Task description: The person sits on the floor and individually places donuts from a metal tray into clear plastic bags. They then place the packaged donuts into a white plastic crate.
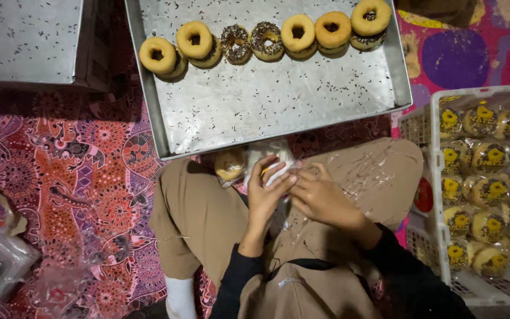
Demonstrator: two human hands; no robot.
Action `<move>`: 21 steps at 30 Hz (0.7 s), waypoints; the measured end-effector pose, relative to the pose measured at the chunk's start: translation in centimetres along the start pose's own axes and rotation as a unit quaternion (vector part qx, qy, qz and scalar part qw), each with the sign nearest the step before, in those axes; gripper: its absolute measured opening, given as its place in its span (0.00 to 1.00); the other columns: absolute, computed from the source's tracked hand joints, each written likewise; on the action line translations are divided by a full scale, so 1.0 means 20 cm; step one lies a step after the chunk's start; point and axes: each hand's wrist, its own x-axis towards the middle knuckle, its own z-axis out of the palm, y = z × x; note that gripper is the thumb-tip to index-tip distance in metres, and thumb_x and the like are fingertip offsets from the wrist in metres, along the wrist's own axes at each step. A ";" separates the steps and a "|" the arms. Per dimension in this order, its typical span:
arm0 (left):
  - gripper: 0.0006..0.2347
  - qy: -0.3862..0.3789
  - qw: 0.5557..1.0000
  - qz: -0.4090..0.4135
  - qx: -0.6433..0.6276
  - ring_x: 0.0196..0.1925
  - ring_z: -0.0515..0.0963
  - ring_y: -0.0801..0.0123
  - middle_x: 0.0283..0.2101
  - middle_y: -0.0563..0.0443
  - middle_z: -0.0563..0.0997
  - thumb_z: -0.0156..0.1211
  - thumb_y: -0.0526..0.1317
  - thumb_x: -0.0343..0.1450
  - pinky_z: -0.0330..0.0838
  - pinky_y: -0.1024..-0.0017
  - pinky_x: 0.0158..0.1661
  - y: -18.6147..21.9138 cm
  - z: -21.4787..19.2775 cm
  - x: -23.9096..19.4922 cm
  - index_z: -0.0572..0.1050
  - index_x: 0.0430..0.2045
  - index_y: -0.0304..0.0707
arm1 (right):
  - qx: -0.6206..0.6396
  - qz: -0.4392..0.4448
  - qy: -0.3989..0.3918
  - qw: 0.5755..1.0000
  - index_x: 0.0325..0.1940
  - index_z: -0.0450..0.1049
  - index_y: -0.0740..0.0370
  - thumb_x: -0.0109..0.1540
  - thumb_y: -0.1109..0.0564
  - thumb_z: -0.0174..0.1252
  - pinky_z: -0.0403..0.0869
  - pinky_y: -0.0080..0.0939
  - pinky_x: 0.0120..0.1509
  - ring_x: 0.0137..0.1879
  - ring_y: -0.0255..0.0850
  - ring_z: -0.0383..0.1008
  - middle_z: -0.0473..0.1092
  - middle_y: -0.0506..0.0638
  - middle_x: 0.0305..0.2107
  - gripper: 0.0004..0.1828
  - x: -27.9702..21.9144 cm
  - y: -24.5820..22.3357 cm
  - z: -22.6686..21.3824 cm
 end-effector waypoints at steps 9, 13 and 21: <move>0.11 -0.001 0.954 0.096 0.284 0.62 0.81 0.50 0.56 0.39 0.83 0.55 0.38 0.76 0.73 0.51 0.62 0.19 0.10 -0.15 0.79 0.50 0.36 | -0.115 0.017 -0.054 0.992 0.50 0.77 0.55 0.60 0.57 0.58 0.57 0.66 0.73 0.68 0.40 0.69 0.75 0.48 0.57 0.14 0.03 -0.13 -0.05; 0.11 -0.062 0.802 0.344 0.485 0.70 0.74 0.48 0.59 0.46 0.81 0.52 0.38 0.76 0.54 0.37 0.71 0.25 0.21 -0.19 0.81 0.47 0.42 | -0.151 0.025 0.001 0.988 0.64 0.71 0.52 0.59 0.49 0.58 0.44 0.76 0.74 0.71 0.50 0.64 0.71 0.52 0.61 0.28 0.21 -0.16 -0.20; 0.10 0.145 0.922 0.079 -0.349 0.46 0.79 0.66 0.51 0.42 0.79 0.54 0.39 0.81 0.74 0.69 0.47 0.47 -0.09 0.17 0.73 0.52 0.32 | 0.163 -0.034 0.001 0.986 0.69 0.67 0.56 0.54 0.42 0.67 0.65 0.60 0.69 0.66 0.59 0.65 0.72 0.56 0.60 0.40 0.61 -0.19 -0.36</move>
